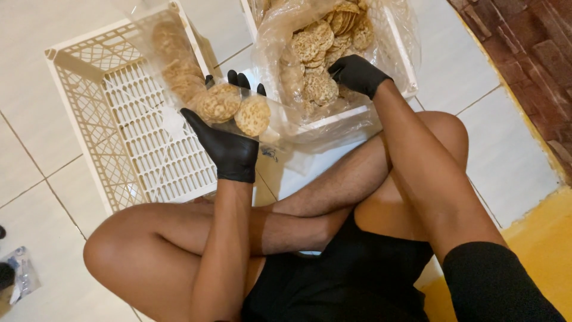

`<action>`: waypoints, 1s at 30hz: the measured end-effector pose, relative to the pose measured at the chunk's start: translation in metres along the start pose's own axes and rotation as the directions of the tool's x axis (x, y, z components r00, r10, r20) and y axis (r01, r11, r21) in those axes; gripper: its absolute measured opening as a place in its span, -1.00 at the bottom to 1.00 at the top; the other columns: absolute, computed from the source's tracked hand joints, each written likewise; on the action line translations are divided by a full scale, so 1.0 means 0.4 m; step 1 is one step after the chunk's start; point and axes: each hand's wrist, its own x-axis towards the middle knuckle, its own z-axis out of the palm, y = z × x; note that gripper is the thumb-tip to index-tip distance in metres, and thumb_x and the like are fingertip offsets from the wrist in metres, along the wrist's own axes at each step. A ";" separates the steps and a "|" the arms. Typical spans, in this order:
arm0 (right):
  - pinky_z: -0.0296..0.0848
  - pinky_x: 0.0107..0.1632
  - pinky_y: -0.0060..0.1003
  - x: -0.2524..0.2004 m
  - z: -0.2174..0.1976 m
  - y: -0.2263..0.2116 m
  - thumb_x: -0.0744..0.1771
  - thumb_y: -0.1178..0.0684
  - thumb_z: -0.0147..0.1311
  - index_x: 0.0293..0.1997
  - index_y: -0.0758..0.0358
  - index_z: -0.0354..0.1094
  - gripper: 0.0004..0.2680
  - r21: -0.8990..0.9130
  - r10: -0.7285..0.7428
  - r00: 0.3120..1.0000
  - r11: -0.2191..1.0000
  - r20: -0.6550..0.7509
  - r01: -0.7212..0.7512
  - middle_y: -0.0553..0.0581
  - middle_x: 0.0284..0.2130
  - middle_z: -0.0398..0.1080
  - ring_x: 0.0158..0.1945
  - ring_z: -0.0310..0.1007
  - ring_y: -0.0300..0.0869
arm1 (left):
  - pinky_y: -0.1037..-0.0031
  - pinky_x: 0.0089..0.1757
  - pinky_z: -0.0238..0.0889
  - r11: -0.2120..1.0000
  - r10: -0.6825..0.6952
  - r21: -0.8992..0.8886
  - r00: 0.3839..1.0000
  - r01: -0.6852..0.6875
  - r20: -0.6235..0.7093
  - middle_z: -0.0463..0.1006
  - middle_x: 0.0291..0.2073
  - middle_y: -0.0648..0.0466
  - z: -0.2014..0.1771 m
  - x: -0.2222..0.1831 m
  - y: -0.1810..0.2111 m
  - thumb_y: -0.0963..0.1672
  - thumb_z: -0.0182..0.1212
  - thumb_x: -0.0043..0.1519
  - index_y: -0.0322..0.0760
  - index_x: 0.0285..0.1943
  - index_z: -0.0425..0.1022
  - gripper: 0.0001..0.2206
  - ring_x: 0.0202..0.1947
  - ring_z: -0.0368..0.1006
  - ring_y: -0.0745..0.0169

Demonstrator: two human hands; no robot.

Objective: The person sits cross-legged on the floor and packs round, flat crisps from a white crate into a clear plastic bag. They place the crisps one by one into the bag, then fold the bag closed and place it into a second white crate.

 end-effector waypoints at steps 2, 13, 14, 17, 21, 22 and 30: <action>0.44 -0.01 -0.12 -0.023 -0.004 -0.037 0.32 0.20 -0.02 -0.16 0.16 0.44 -0.89 0.095 0.003 0.999 0.995 -0.044 0.001 0.13 -0.23 0.45 -0.17 0.41 -0.11 | -0.11 0.40 0.08 1.000 -0.003 0.002 1.000 0.003 -0.018 0.51 0.18 -0.15 -0.004 0.000 -0.002 0.15 0.26 0.22 -0.06 0.19 0.50 -0.53 0.27 0.40 -0.07; 0.24 -0.41 -0.25 0.013 -0.002 -0.050 0.33 0.14 0.30 -0.67 0.07 0.06 -0.61 0.482 0.108 0.994 0.871 -0.007 -0.091 0.02 -0.71 0.13 -0.59 0.10 -0.26 | 0.06 0.24 0.30 0.999 0.029 0.020 0.977 -0.025 -0.212 0.49 0.21 -0.20 -0.011 0.008 -0.002 0.15 0.26 0.18 -0.08 0.31 0.42 -0.43 0.24 0.41 -0.13; 0.33 -0.33 -0.32 0.022 -0.001 -0.037 0.31 0.05 0.31 -0.31 0.17 0.30 -0.82 0.512 0.111 0.994 0.852 0.022 -0.107 0.04 -0.48 0.33 -0.46 0.22 -0.26 | -0.03 0.33 0.16 1.000 -0.002 0.029 0.992 0.005 -0.129 0.49 0.22 -0.14 -0.014 0.007 -0.003 0.16 0.27 0.19 -0.06 0.26 0.46 -0.47 0.28 0.39 -0.09; 0.35 -0.31 -0.34 0.024 0.004 -0.030 0.32 0.05 0.29 -0.24 0.19 0.36 -0.86 0.554 0.071 0.997 0.829 0.038 -0.080 0.04 -0.42 0.38 -0.41 0.28 -0.25 | -0.14 0.41 0.02 0.999 -0.033 0.040 0.998 0.035 -0.059 0.50 0.21 -0.09 -0.016 0.004 -0.005 0.16 0.29 0.20 -0.05 0.21 0.50 -0.51 0.31 0.37 -0.07; 0.47 -0.20 -0.26 0.046 0.021 -0.013 0.28 0.09 0.33 -0.01 0.30 0.52 -0.77 0.526 0.094 0.996 0.846 0.004 -0.082 0.09 -0.25 0.50 -0.25 0.42 -0.18 | -0.10 0.40 0.06 0.998 -0.052 0.023 0.997 0.053 -0.062 0.48 0.23 -0.13 -0.035 0.004 0.000 0.15 0.30 0.19 -0.04 0.28 0.44 -0.46 0.32 0.36 -0.04; 0.47 -0.20 -0.26 0.052 0.023 -0.003 0.28 0.09 0.33 -0.01 0.30 0.52 -0.77 0.530 0.092 0.996 0.845 0.002 -0.079 0.09 -0.25 0.50 -0.25 0.42 -0.18 | -0.10 0.40 0.06 0.998 -0.053 0.026 0.997 0.055 -0.060 0.48 0.23 -0.13 -0.034 0.003 0.000 0.15 0.30 0.19 -0.04 0.28 0.44 -0.46 0.32 0.36 -0.04; 0.07 -0.41 -0.30 0.081 0.027 0.023 0.36 0.14 0.20 -0.45 0.02 -0.02 -0.68 0.694 -0.191 0.968 0.720 0.166 0.023 -0.03 -0.54 -0.01 -0.50 -0.05 -0.27 | -0.14 0.39 0.04 0.999 -0.019 0.040 0.997 0.021 -0.069 0.48 0.23 -0.12 -0.020 -0.001 0.003 0.16 0.23 0.23 -0.10 0.30 0.42 -0.45 0.29 0.38 -0.07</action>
